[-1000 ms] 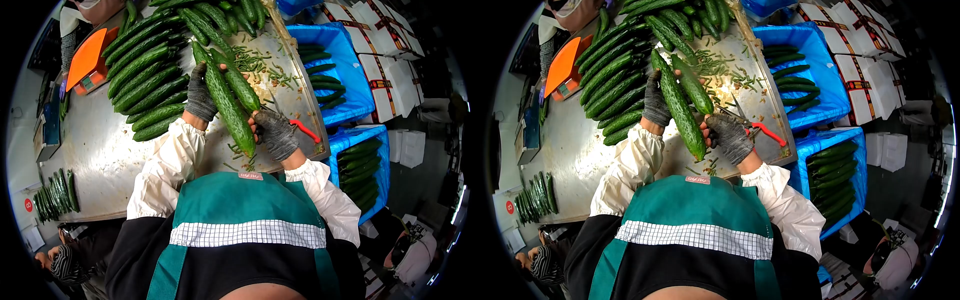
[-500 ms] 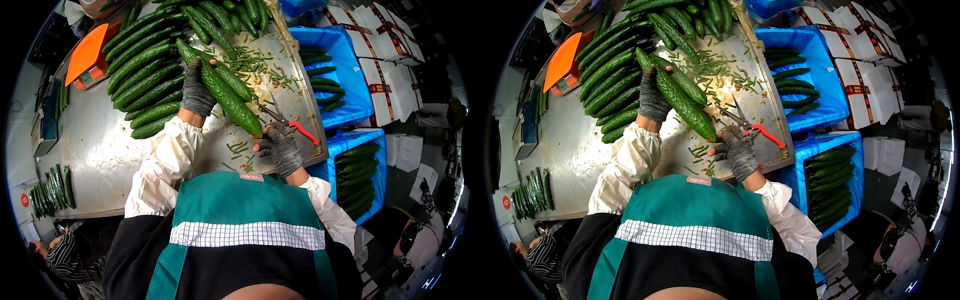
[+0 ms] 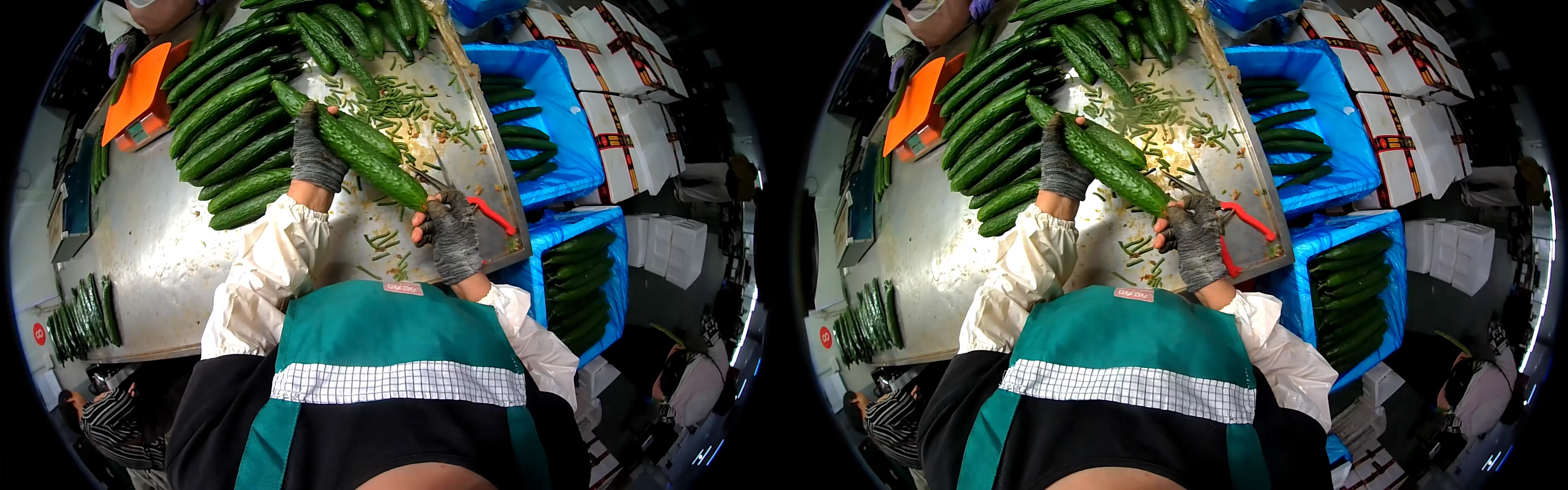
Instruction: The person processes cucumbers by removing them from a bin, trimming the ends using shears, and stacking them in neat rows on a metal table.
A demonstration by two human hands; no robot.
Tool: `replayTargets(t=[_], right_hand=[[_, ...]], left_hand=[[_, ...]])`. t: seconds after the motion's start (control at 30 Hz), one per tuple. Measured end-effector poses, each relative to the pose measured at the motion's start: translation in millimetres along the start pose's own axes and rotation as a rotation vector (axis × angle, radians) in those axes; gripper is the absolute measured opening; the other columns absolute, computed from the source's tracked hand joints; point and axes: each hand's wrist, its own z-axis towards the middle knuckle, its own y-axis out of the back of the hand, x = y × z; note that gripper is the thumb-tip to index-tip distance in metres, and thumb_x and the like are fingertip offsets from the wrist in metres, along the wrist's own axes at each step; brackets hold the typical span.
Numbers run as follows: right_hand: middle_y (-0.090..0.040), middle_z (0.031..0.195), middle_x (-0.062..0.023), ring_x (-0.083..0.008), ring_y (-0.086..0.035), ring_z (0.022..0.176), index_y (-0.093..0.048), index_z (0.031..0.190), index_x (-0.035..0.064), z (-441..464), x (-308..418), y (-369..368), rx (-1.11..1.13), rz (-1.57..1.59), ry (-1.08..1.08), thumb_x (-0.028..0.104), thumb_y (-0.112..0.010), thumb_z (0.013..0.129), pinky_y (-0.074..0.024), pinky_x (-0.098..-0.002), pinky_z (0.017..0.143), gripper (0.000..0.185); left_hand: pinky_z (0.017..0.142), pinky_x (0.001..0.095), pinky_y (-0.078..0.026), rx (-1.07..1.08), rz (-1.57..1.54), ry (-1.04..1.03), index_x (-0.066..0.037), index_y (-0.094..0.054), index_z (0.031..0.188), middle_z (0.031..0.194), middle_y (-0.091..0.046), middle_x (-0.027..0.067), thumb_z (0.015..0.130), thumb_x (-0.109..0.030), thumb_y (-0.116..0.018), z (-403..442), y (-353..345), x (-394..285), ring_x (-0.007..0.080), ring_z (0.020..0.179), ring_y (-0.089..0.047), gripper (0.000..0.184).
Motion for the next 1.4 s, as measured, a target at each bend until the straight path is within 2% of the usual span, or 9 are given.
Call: replayTargets(t=[0.37, 0.57, 0.67, 0.97, 1.13, 1.2, 1.23, 1.3, 1.4], right_hand=[[-0.059, 0.079, -0.0164, -0.0216, -0.06, 0.058, -0.041, 0.094, 0.0064, -3, -2, 5, 0.104, -0.092, 0.2, -0.006, -0.056, 0.077, -0.0501, -0.0295, 0.052, 0.026], [-0.059, 0.079, -0.0161, -0.0219, -0.06, 0.061, -0.041, 0.094, 0.0039, -5, -1, 4, 0.143, -0.113, 0.284, -0.004, -0.055, 0.079, -0.0508, -0.0292, 0.055, 0.023], [-0.058, 0.077, -0.0127, -0.0206, -0.06, 0.06, -0.045, 0.092, 0.0047, -9, 1, 1, 0.067, -0.029, 0.262, 0.002, -0.059, 0.08, -0.0503, -0.0292, 0.053, 0.019], [-0.059, 0.071, -0.0075, -0.0161, -0.058, 0.054, -0.054, 0.086, 0.0072, 2, -6, 56, -0.01, -0.154, 0.271, 0.013, -0.06, 0.082, -0.0464, -0.0267, 0.049, 0.009], [-0.06, 0.073, -0.0076, -0.0155, -0.057, 0.054, -0.057, 0.084, 0.0031, -8, -14, 92, -0.104, -0.328, 0.233, 0.014, -0.061, 0.082, -0.0467, -0.0265, 0.05, 0.012], [-0.06, 0.073, -0.0076, -0.0155, -0.057, 0.054, -0.057, 0.084, 0.0031, -10, -17, 94, -0.084, -0.305, 0.278, 0.014, -0.061, 0.082, -0.0468, -0.027, 0.05, 0.012], [-0.06, 0.073, -0.0076, -0.0156, -0.057, 0.054, -0.056, 0.083, 0.0031, -11, -18, 94, -0.068, -0.282, 0.321, 0.014, -0.061, 0.081, -0.0469, -0.0276, 0.049, 0.012], [-0.06, 0.073, -0.0077, -0.0156, -0.057, 0.054, -0.056, 0.083, 0.0033, -11, -17, 86, -0.076, -0.272, 0.319, 0.014, -0.062, 0.081, -0.0467, -0.0278, 0.049, 0.012], [-0.059, 0.073, -0.0072, -0.0148, -0.057, 0.055, -0.056, 0.083, 0.0044, -11, -19, 77, -0.047, -0.239, 0.261, 0.014, -0.063, 0.08, -0.0458, -0.0272, 0.048, 0.013]], left_hand=[[0.068, 0.0393, -0.049, -0.023, -0.02, 0.009, -0.008, -0.055, 0.077, 0.073, -0.059, 0.0066, 0.082, -0.037, -0.054, -1, -6, -3, 0.0234, 0.068, -0.054, 0.029], [0.071, 0.0409, -0.048, -0.062, -0.001, 0.009, -0.007, -0.057, 0.075, 0.072, -0.058, 0.0065, 0.081, -0.039, -0.053, -2, -5, -3, 0.0251, 0.07, -0.054, 0.033], [0.073, 0.0403, -0.048, 0.242, -0.147, 0.173, -0.007, -0.058, 0.076, 0.072, -0.058, 0.0069, 0.08, -0.039, -0.055, 13, 15, -5, 0.0253, 0.071, -0.055, 0.032], [0.063, 0.0314, -0.049, 0.27, 0.151, -0.05, -0.008, -0.062, 0.083, 0.08, -0.061, 0.0043, 0.075, -0.032, -0.066, -55, -30, -57, 0.0186, 0.067, -0.056, 0.026], [0.065, 0.0279, -0.047, 0.335, 1.073, -0.491, -0.003, -0.057, 0.099, 0.085, -0.059, 0.0052, 0.075, -0.02, -0.067, -66, -47, -163, 0.0128, 0.073, -0.056, 0.031], [0.086, 0.0341, -0.042, 0.175, 2.053, -1.288, 0.0, -0.051, 0.112, 0.116, -0.044, 0.0183, 0.068, -0.018, -0.07, -38, -49, -202, 0.0293, 0.1, -0.05, 0.05], [0.095, 0.0378, -0.035, 0.064, 2.277, -1.048, 0.0, -0.049, 0.116, 0.126, -0.034, 0.0248, 0.067, -0.021, -0.069, -42, -69, -211, 0.039, 0.113, -0.039, 0.057], [0.095, 0.0407, -0.036, 0.018, 2.695, -1.017, -0.006, -0.05, 0.118, 0.132, -0.03, 0.0209, 0.069, -0.039, -0.065, -7, -69, -234, 0.0377, 0.114, -0.04, 0.061], [0.097, 0.0419, -0.033, 0.065, 2.945, -0.556, -0.005, -0.051, 0.115, 0.134, -0.028, 0.024, 0.066, -0.033, -0.066, 15, -77, -238, 0.04, 0.116, -0.037, 0.059]])
